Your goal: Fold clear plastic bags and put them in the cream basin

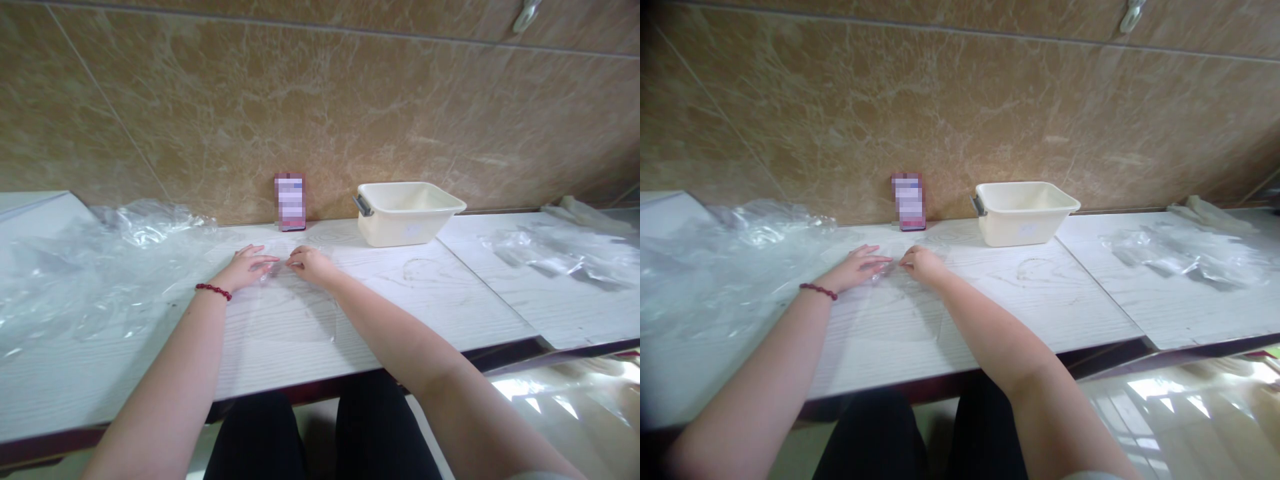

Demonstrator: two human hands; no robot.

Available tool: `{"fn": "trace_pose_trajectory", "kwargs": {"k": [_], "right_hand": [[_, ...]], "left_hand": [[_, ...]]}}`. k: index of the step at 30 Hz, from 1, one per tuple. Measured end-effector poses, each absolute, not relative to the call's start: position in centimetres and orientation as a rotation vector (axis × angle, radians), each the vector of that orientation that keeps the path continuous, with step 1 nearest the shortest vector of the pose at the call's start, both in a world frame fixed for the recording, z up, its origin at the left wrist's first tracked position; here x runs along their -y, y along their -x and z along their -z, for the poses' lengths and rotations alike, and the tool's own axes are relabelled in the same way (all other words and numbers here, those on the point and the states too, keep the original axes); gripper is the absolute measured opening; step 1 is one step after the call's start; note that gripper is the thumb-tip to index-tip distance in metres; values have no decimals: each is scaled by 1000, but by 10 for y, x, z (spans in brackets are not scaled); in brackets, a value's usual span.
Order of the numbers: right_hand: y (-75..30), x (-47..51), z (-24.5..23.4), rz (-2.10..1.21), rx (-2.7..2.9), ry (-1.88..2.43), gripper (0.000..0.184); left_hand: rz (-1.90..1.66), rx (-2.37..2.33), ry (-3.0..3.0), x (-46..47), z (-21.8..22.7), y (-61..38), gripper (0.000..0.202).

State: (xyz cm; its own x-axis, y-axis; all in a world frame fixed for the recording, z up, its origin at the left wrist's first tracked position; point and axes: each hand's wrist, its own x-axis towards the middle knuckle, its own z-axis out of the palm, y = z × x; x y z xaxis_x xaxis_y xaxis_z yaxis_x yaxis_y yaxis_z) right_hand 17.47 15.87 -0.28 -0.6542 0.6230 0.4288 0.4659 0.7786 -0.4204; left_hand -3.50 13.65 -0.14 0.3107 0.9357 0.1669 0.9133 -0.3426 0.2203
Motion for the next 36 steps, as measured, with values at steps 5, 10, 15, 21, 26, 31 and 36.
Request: {"fn": "trace_pose_trajectory", "kwargs": {"k": [5,10,15,21,26,31,36], "right_hand": [[-176,-161,4,-324,2404,897,20],[-177,-157,1,-264,2417,1026,22],[-176,-154,-2,-240,2458,1021,21],[-176,-159,0,-246,2456,1092,21],[-177,-161,0,-252,2476,1097,22],[-178,-161,-1,-224,2487,1121,24],[-176,-162,2,-196,2501,1111,26]], "left_hand": [[-300,-1829,-2370,-135,2,37,38],[-209,-1834,-2363,-135,3,35,45],[-151,-1854,-2373,-134,0,31,53],[-70,-1857,-2363,-131,-4,31,61],[-140,-1897,-2345,-131,-5,32,46],[-122,-1864,-2355,-130,-8,34,47],[-54,-1842,-2334,-129,-8,34,52]]}}
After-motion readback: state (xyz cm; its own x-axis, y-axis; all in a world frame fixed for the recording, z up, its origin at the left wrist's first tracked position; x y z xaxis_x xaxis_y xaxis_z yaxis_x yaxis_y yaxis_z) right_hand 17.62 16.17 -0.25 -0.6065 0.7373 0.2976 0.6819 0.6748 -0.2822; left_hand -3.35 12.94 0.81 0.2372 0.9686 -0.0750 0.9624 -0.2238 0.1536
